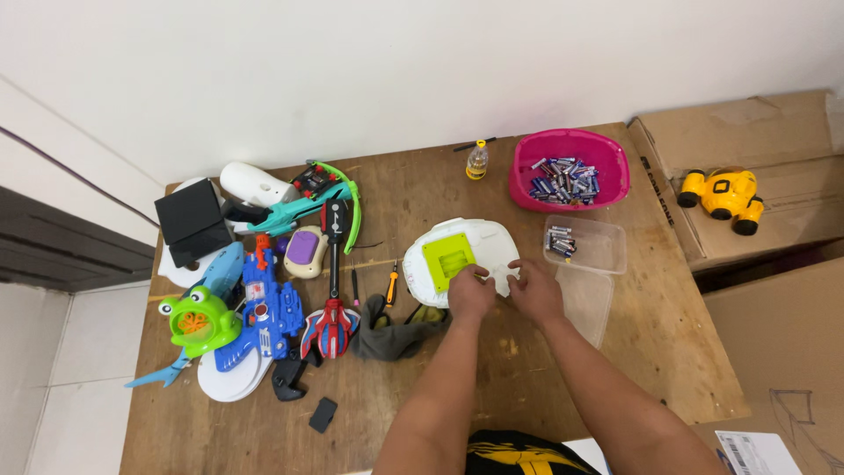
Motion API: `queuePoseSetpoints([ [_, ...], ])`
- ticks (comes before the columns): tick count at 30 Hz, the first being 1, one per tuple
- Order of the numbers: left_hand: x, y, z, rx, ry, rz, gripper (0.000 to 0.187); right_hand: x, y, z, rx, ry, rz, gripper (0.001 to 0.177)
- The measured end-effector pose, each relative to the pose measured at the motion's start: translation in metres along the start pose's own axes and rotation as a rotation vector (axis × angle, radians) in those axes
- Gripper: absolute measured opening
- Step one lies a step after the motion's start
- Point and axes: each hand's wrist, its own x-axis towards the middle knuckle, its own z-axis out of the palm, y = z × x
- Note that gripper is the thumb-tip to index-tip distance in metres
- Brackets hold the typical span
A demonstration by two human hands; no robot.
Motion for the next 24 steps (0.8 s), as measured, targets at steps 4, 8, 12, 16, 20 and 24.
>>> queuePoseSetpoints([
  [4,0.008,0.033,0.017,-0.017,0.000,0.112,0.017,0.016,-0.014,-0.017,0.116,0.145,-0.061,0.014],
  [8,0.016,0.080,0.033,-0.114,0.086,0.220,0.014,0.044,-0.018,-0.043,0.154,0.328,-0.171,0.011],
  [12,0.032,0.131,0.050,-0.293,0.166,0.345,0.013,0.083,-0.013,-0.072,0.231,0.476,-0.237,0.011],
  [16,0.068,0.166,0.066,-0.291,0.134,0.389,0.012,0.129,0.000,-0.095,0.227,0.434,-0.153,0.013],
  [20,0.126,0.182,0.075,-0.200,0.029,0.349,0.018,0.180,0.026,-0.099,0.155,0.332,-0.092,0.026],
  [24,0.158,0.178,0.084,-0.004,-0.031,0.252,0.032,0.211,0.058,-0.087,0.001,0.247,0.004,0.040],
])
